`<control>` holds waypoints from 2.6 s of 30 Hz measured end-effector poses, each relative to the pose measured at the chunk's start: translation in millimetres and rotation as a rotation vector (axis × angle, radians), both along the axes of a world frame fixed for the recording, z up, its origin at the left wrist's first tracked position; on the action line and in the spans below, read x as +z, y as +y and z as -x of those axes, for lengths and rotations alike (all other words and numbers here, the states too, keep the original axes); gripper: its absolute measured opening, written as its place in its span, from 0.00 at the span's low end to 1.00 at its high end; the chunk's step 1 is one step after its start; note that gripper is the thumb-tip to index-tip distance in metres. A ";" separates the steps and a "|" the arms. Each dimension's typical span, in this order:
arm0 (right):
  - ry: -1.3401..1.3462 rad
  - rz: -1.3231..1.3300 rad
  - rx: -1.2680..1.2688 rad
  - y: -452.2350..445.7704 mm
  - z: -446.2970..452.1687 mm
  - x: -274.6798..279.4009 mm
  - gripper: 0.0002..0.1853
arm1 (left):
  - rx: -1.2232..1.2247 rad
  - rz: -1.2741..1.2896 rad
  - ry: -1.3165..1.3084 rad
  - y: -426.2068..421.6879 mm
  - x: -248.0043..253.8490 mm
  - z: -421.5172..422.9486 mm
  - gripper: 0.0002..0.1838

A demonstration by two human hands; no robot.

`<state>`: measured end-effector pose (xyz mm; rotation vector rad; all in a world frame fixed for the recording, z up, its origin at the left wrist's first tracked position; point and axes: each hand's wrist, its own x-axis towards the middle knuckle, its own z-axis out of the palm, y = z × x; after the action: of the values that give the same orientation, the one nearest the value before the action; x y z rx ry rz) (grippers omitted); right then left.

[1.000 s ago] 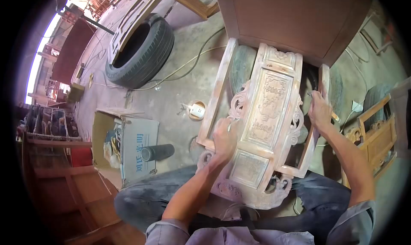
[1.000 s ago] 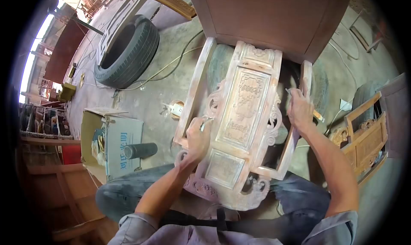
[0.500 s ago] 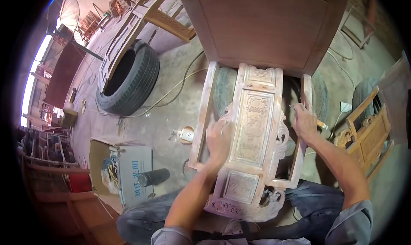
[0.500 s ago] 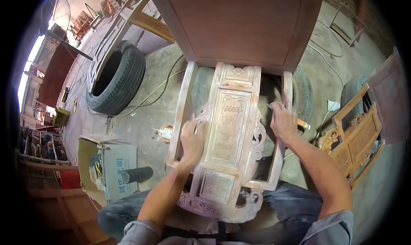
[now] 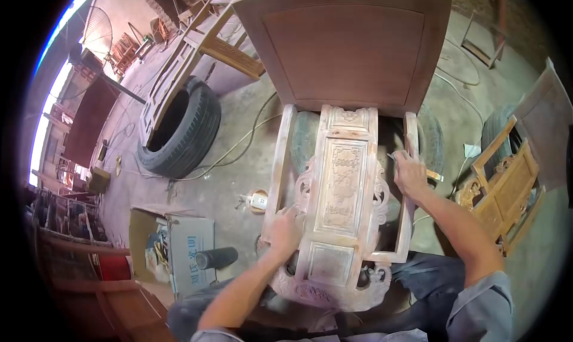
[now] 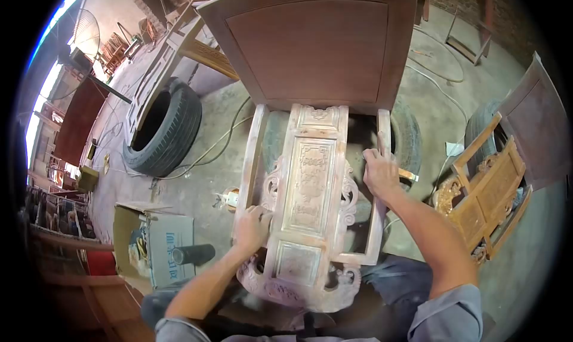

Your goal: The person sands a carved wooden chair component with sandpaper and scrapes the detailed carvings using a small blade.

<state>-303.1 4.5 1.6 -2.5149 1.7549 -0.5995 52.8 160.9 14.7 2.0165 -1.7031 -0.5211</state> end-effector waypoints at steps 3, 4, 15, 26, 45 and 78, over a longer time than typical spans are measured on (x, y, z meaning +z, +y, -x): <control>-0.014 -0.052 -0.030 0.1 0.2 8.7 0.09 | -0.066 -0.276 0.040 5.6 5.7 -57.8 0.21; -0.023 -0.091 -0.043 -2.8 1.2 8.3 0.10 | -0.074 -0.325 0.136 8.0 6.4 -77.1 0.20; 0.114 0.001 0.124 35.1 -23.4 55.6 0.24 | 0.071 -0.427 0.941 63.0 212.6 -62.2 0.23; -0.843 -0.833 0.221 164.7 -156.4 191.0 0.21 | -0.264 -0.082 0.496 38.6 204.0 0.7 0.16; -1.159 -1.524 -0.250 339.4 -124.6 125.7 0.34 | 0.161 -0.332 0.878 35.3 182.4 -55.2 0.14; -0.797 -0.420 0.122 221.1 -144.8 136.7 0.05 | -0.193 -0.435 0.773 48.6 174.7 -32.9 0.15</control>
<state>-158.3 225.6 138.3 -1.7233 1.2479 -0.9304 85.7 209.5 189.5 1.5586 -1.3521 -1.6061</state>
